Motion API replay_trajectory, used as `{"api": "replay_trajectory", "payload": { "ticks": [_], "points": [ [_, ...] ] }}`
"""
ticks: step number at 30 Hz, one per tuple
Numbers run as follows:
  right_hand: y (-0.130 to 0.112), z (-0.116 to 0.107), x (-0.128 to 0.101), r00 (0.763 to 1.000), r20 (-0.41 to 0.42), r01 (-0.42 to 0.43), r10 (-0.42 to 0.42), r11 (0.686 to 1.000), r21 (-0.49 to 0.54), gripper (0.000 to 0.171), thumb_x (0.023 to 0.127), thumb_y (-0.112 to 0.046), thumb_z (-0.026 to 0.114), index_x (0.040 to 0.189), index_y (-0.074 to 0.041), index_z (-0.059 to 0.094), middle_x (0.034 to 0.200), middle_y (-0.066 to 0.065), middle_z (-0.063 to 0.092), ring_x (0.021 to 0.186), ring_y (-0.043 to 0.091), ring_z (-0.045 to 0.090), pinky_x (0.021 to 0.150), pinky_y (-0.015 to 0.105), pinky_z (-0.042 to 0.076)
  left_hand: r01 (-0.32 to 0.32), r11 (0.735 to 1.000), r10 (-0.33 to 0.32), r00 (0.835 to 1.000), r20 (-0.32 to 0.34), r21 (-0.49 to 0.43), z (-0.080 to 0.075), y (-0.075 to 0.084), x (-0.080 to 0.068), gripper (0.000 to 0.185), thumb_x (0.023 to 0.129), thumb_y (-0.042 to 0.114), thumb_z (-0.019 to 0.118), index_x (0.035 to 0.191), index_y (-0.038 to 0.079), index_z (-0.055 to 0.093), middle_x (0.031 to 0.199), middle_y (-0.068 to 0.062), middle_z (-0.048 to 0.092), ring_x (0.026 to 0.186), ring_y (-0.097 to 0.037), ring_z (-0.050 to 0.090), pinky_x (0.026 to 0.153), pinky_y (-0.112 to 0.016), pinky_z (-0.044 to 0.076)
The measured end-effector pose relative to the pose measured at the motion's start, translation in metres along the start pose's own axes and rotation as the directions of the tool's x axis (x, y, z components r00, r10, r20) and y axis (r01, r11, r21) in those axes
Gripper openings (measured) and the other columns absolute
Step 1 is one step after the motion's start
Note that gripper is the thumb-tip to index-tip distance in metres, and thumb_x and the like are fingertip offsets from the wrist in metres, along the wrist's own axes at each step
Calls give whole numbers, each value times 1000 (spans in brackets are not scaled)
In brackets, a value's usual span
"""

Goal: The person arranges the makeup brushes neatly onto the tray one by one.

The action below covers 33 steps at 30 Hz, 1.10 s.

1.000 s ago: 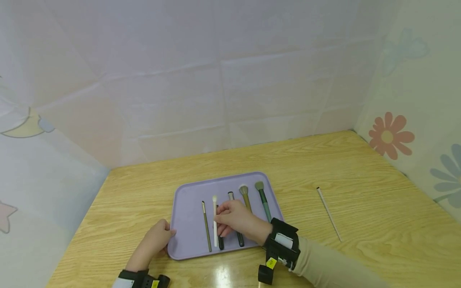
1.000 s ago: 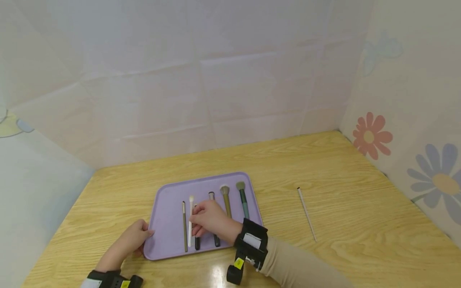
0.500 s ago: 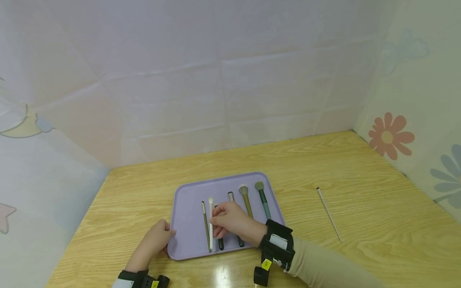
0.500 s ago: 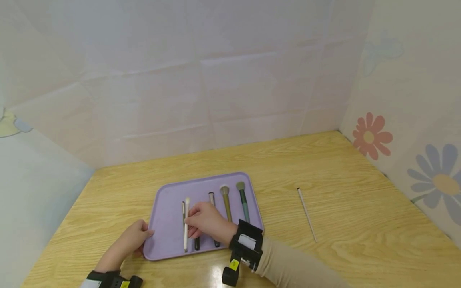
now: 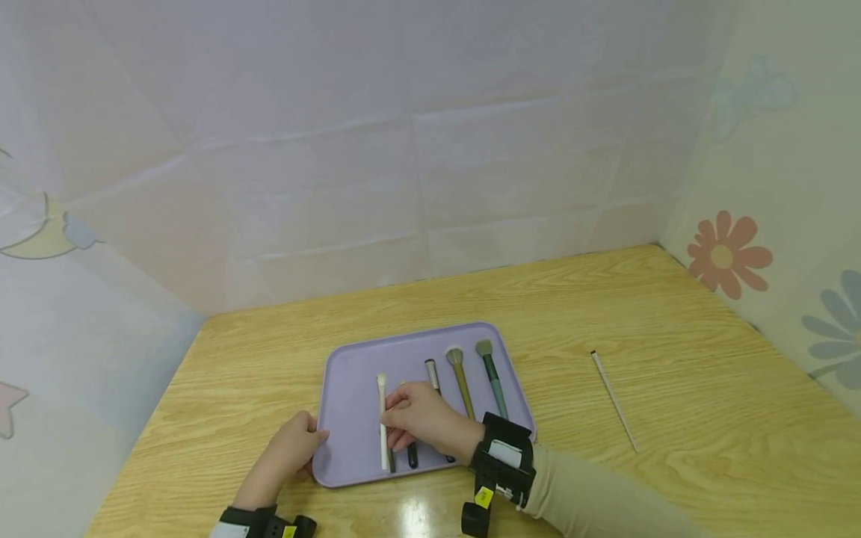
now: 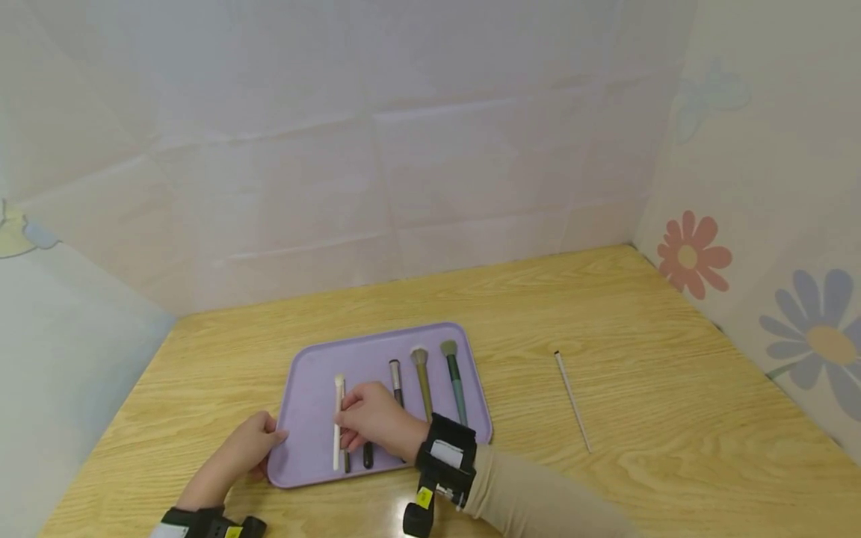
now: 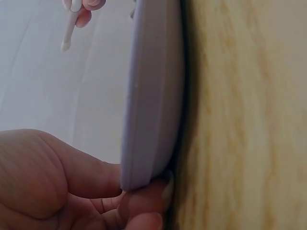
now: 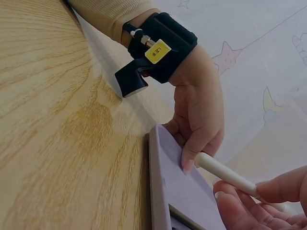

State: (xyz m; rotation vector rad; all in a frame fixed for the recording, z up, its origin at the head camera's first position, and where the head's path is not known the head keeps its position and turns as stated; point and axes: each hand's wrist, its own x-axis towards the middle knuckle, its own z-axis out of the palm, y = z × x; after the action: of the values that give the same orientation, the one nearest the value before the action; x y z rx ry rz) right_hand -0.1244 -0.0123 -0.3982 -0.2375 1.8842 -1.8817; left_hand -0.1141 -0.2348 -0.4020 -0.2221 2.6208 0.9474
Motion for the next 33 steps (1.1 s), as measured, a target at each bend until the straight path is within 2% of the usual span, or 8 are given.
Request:
{"api": "replay_trajectory", "payload": {
  "ticks": [8, 23, 33],
  "points": [
    [2, 8, 3, 1000, -11, 4, -4, 1000, 16, 12, 88, 5, 62, 98, 8, 57, 75, 11, 67, 52, 11, 59, 49, 26, 53, 3, 1000, -3, 1000, -4, 4, 0, 0, 0, 15, 96, 7, 53, 88, -5, 49, 74, -13, 54, 58, -21, 55, 51, -31, 49],
    [5, 21, 12, 997, -78, -28, 27, 1000, -14, 8, 85, 8, 65, 87, 6, 57, 63, 9, 63, 46, 10, 55, 42, 20, 47, 13, 1000, -13, 1000, -3, -3, 0, -2, 1, 14, 96, 7, 53, 89, -4, 49, 73, -13, 53, 57, -21, 53, 49, -30, 47],
    [4, 28, 18, 996, -91, -8, -8, 986, -169, 9, 84, 8, 64, 79, 4, 58, 52, 5, 56, 40, 8, 50, 38, 19, 44, 15, 1000, -15, 1000, 12, 0, 1, -6, 7, 14, 96, 8, 54, 91, -4, 49, 73, -12, 53, 57, -20, 54, 49, -30, 47]
  ]
}}
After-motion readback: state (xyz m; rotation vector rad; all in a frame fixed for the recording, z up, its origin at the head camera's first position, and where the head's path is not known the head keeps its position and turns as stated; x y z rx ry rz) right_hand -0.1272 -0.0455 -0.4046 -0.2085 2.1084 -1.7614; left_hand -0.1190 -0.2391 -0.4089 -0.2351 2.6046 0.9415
